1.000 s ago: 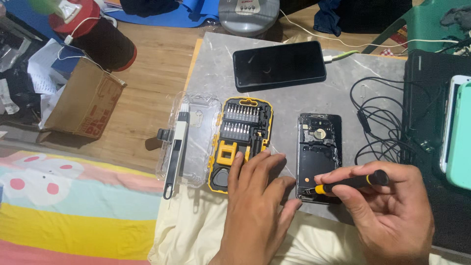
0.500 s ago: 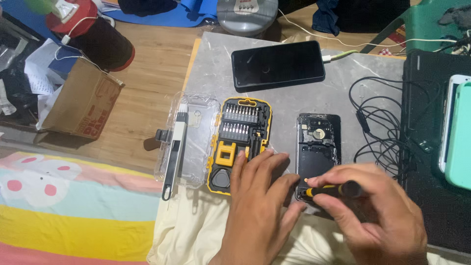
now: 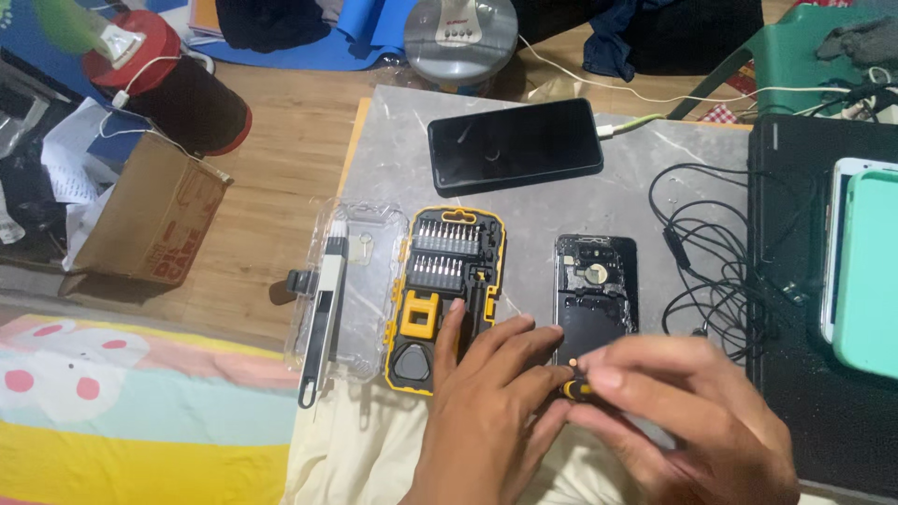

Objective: The person uses a precision screwdriver to remove screws from a disassembled smartphone on a work surface. They select different screwdriver bits from a toolkit, unscrew components, and handle several other smartphones and a laptop nearby.

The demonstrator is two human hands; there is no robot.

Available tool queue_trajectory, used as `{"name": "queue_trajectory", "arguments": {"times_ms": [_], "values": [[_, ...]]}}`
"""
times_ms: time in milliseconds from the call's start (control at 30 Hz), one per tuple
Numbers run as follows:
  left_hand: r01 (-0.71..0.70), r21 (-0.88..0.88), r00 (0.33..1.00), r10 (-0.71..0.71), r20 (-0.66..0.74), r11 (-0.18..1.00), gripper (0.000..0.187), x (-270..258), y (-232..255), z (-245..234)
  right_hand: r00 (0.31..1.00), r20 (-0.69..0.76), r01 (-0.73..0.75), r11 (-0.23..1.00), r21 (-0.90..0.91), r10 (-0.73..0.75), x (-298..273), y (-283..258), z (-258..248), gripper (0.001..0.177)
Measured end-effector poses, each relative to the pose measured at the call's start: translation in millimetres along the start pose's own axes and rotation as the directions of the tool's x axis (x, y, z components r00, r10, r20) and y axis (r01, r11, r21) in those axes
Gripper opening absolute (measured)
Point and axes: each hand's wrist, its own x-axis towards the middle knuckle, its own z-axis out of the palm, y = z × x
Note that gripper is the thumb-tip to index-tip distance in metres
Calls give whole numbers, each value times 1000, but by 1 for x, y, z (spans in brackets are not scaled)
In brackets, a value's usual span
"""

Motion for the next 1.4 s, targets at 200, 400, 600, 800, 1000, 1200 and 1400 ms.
{"name": "queue_trajectory", "arguments": {"times_ms": [200,400,600,800,1000,1200,1400], "values": [[17,-37,1000,-16,6,999,27,1,-3,-1,998,59,-5,991,131,-2,1,3,-4,44],[21,-39,1000,-21,-17,999,27,2,-4,2,986,146,34,962,272,-76,7,6,-12,38],[38,-53,999,-39,-22,998,27,2,-4,3,993,64,85,986,144,-95,-4,13,-10,40],[44,-60,999,-45,-13,997,29,3,-2,2,994,107,-36,895,445,-14,-15,33,-14,48],[46,-63,998,-48,-29,997,30,2,-2,4,996,37,-87,900,426,79,-23,24,-7,32],[45,-68,998,-47,-30,997,28,1,-3,5,991,28,123,967,222,-132,-10,24,-6,43],[48,-77,998,-50,-31,996,28,0,-4,5,989,72,116,976,182,-131,-9,18,-9,39]]}}
